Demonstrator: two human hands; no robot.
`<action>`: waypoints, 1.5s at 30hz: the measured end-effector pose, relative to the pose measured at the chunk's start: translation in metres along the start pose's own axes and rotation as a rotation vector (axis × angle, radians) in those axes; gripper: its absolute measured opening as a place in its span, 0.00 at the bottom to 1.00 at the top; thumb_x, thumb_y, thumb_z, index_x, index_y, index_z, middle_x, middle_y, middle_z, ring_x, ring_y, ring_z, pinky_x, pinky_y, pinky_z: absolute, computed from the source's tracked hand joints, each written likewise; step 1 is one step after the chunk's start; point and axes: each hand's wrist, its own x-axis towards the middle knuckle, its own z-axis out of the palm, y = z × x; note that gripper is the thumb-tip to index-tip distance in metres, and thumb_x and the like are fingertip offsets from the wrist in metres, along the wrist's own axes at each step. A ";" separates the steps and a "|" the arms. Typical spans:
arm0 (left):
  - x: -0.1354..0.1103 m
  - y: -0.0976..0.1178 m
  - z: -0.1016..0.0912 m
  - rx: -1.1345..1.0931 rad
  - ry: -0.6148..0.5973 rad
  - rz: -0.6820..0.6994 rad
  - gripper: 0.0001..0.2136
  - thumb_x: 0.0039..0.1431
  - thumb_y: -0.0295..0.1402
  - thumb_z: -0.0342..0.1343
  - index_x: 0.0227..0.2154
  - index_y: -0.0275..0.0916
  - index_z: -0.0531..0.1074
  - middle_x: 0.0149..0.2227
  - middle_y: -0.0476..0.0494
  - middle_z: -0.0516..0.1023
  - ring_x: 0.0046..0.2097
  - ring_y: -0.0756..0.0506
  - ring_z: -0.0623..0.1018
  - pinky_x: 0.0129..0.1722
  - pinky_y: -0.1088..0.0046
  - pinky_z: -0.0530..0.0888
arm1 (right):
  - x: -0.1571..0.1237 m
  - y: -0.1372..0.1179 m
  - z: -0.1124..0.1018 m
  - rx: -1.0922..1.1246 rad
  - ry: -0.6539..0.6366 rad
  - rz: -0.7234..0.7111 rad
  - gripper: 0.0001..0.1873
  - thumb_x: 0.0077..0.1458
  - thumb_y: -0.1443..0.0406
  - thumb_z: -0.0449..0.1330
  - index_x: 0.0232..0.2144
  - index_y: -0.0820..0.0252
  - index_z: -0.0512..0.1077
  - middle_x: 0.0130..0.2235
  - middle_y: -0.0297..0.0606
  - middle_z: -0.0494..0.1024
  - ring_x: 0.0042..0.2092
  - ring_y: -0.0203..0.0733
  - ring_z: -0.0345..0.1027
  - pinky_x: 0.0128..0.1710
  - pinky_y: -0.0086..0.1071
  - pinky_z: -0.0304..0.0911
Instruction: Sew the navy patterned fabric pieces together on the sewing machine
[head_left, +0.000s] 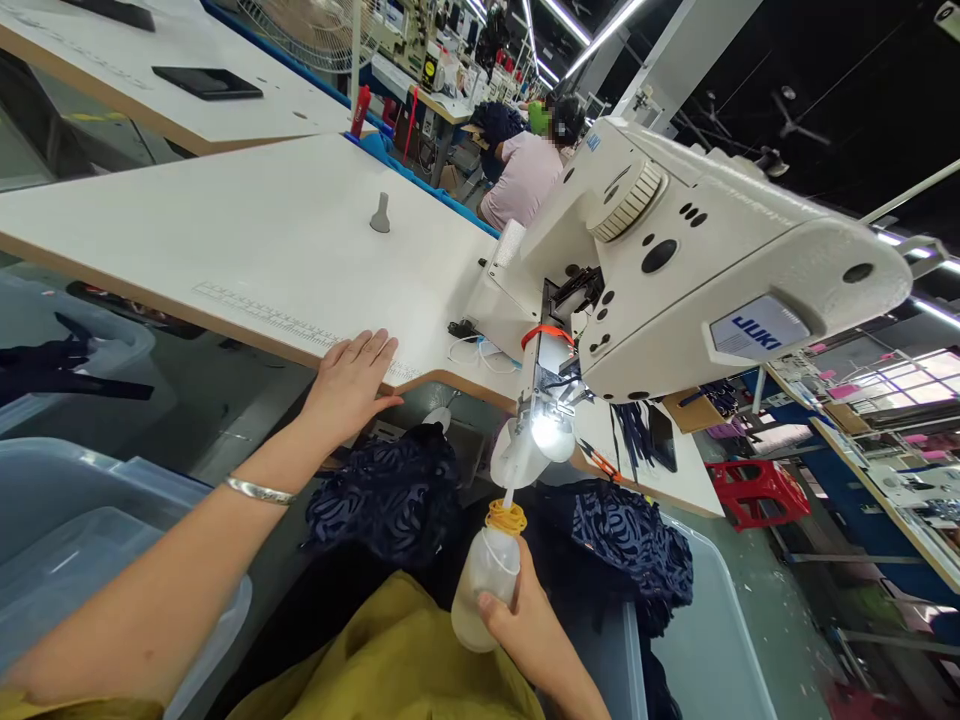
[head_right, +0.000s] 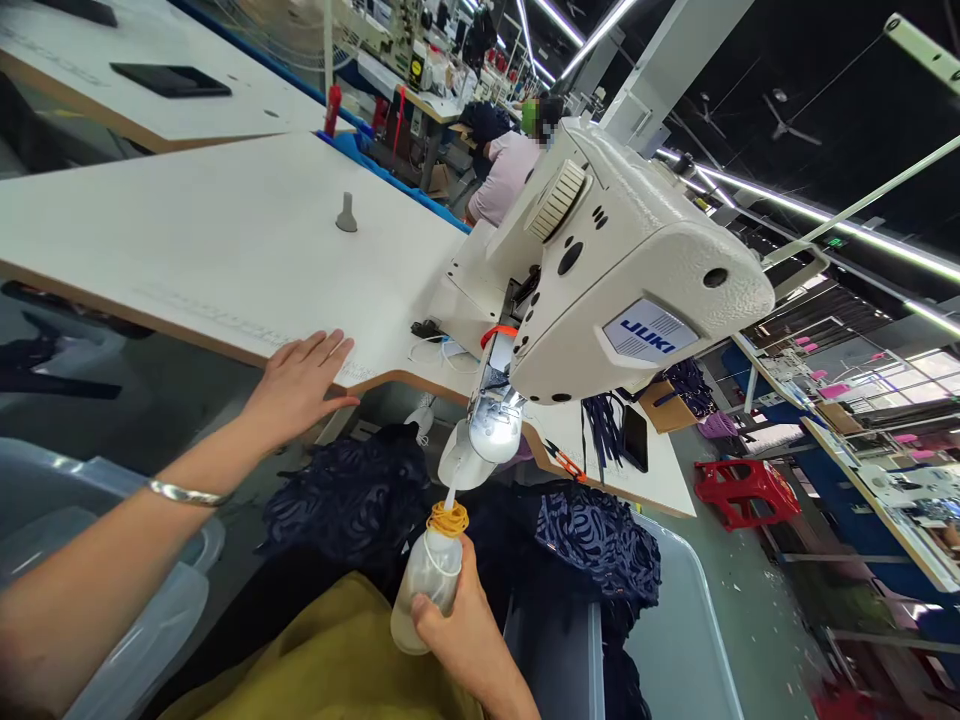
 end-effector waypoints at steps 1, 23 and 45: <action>0.000 0.000 0.000 0.001 0.002 0.001 0.31 0.62 0.43 0.45 0.62 0.29 0.51 0.65 0.29 0.55 0.66 0.34 0.53 0.63 0.56 0.49 | 0.000 0.001 0.000 -0.004 0.002 -0.005 0.38 0.45 0.70 0.59 0.59 0.60 0.53 0.58 0.44 0.66 0.59 0.51 0.57 0.61 0.44 0.47; 0.000 0.008 -0.010 0.005 -0.080 -0.051 0.33 0.59 0.38 0.55 0.62 0.29 0.51 0.65 0.30 0.54 0.66 0.35 0.52 0.64 0.59 0.47 | 0.003 -0.001 -0.027 0.328 0.007 -0.073 0.35 0.46 0.43 0.62 0.49 0.60 0.67 0.43 0.45 0.75 0.42 0.51 0.69 0.44 0.44 0.64; 0.000 0.007 -0.012 0.044 -0.081 -0.042 0.35 0.57 0.39 0.58 0.62 0.28 0.51 0.65 0.30 0.55 0.65 0.35 0.53 0.63 0.57 0.51 | -0.014 -0.054 -0.021 0.885 -0.135 0.100 0.26 0.47 0.51 0.63 0.46 0.57 0.74 0.40 0.43 0.74 0.38 0.48 0.68 0.32 0.39 0.70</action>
